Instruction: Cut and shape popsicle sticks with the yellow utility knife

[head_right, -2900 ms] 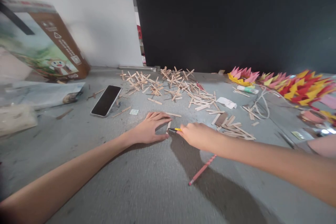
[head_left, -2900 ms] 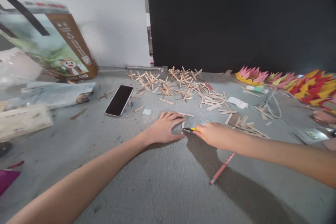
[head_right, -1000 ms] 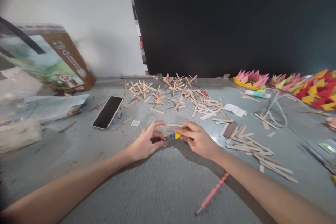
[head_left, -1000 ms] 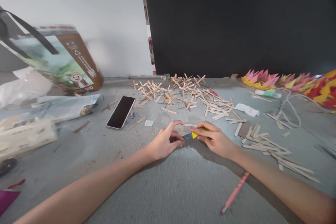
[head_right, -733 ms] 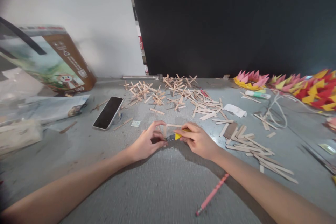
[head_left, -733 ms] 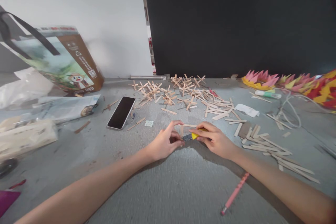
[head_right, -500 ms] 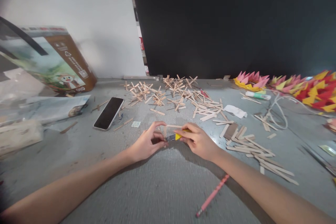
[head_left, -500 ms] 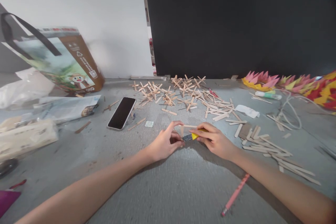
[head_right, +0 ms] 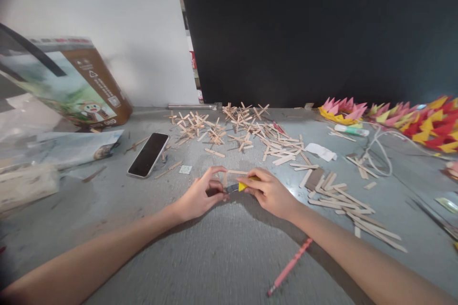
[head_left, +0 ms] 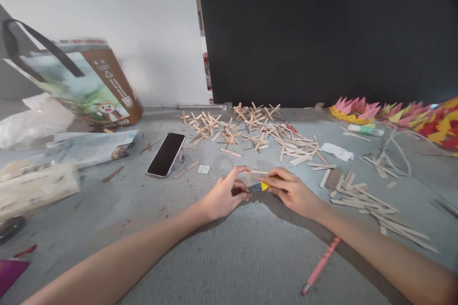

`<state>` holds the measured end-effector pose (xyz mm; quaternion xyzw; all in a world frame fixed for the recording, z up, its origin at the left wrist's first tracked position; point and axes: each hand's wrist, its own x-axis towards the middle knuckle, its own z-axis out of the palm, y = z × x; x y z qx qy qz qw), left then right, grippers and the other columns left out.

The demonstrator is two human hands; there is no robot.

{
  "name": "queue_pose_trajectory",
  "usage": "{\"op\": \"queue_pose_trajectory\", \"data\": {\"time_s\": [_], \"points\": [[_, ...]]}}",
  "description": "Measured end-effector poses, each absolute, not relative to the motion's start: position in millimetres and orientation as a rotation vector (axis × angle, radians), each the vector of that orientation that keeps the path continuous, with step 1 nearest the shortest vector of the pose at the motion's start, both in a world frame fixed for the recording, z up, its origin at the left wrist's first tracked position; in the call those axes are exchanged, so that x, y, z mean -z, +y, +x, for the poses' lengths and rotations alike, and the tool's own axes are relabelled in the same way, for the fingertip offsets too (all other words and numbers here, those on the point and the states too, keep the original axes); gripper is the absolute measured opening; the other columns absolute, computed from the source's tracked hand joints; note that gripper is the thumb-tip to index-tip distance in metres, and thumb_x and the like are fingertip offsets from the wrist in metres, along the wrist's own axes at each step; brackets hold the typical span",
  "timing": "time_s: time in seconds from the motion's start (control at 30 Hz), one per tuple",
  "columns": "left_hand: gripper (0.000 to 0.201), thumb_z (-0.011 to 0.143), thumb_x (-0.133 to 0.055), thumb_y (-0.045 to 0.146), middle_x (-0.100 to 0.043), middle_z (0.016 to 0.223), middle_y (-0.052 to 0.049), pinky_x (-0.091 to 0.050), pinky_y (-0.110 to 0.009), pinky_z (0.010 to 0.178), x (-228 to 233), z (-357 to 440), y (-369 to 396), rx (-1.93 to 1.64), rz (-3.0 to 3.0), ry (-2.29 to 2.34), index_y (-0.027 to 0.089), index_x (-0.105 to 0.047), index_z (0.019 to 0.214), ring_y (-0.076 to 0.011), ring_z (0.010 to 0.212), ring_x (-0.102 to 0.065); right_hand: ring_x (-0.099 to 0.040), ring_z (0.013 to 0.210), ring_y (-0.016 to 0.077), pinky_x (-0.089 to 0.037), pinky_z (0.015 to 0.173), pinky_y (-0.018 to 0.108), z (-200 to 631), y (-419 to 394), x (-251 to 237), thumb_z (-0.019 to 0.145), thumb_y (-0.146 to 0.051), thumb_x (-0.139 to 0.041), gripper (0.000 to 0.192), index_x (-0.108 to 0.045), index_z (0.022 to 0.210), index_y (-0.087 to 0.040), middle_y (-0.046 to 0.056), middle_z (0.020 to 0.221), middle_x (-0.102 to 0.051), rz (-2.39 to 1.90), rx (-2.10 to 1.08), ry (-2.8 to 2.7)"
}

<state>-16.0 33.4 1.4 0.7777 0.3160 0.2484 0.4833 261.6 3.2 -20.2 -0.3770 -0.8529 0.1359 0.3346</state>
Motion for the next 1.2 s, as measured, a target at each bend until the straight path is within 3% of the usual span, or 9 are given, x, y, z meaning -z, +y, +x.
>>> {"op": "queue_pose_trajectory", "data": {"time_s": [0.33, 1.2], "points": [[0.047, 0.092, -0.059, 0.013, -0.080, 0.084, 0.001, -0.053, -0.033, 0.094, 0.0, -13.7, 33.3, -0.611, 1.841, 0.817, 0.024, -0.048, 0.137, -0.0180, 0.088, -0.077, -0.065, 0.102, 0.0217, -0.058, 0.089, 0.038, 258.2, 2.4, 17.9, 0.108, -0.017, -0.053, 0.046, -0.062, 0.149, -0.035, 0.009, 0.113, -0.062, -0.938, -0.390, -2.247], [0.045, 0.096, -0.056, 0.018, -0.079, 0.085, -0.001, -0.053, -0.030, 0.089, 1.4, -16.6, 34.3, -0.600, 1.861, 0.772, 0.024, -0.048, 0.140, -0.0173, 0.086, -0.077, -0.064, 0.100, 0.0192, -0.057, 0.090, 0.035, 257.6, 0.9, 14.5, 0.108, -0.017, -0.054, 0.047, -0.062, 0.149, -0.037, 0.007, 0.111, -0.062, -0.952, -0.456, -2.232]]}}
